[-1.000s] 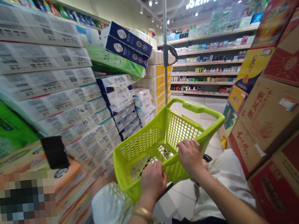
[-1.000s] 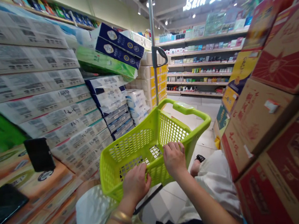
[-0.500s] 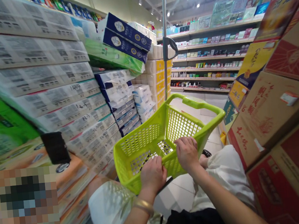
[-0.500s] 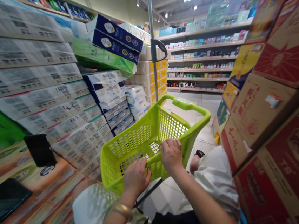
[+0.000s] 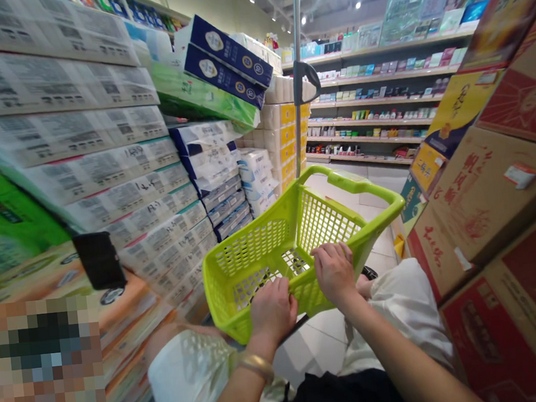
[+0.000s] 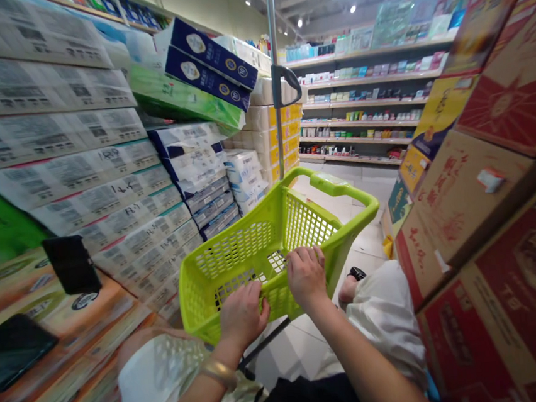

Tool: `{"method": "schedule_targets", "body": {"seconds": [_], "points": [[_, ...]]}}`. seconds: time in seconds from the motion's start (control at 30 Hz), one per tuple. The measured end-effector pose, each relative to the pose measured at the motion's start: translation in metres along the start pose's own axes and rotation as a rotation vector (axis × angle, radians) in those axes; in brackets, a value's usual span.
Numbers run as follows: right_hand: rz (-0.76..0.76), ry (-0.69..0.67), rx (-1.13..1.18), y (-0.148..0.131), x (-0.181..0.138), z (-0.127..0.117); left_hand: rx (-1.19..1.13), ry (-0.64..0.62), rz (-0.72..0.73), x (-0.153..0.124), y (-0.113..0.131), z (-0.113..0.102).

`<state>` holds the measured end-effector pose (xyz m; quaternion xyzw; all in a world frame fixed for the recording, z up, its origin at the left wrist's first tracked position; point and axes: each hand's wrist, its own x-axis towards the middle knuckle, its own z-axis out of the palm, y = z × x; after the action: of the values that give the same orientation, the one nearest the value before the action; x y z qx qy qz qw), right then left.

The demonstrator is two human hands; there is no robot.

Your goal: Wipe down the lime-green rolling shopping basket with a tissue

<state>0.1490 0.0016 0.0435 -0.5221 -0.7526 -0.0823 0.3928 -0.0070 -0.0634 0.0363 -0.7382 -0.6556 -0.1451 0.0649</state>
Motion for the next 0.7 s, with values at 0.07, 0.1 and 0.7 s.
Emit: {"method": "schedule_targets", "body": {"seconds": [0.07, 0.1, 0.7], "points": [[-0.039, -0.022, 0.036, -0.014, -0.008, 0.008, -0.005, -0.002, 0.005, 0.001, 0.000, 0.000], [-0.088, -0.047, 0.062, -0.023, -0.013, 0.013, -0.014, -0.005, 0.010, 0.001, 0.000, 0.000], [-0.231, -0.085, 0.061, -0.034, -0.020, 0.021, -0.028, 0.024, 0.040, 0.001, -0.002, 0.005]]}}
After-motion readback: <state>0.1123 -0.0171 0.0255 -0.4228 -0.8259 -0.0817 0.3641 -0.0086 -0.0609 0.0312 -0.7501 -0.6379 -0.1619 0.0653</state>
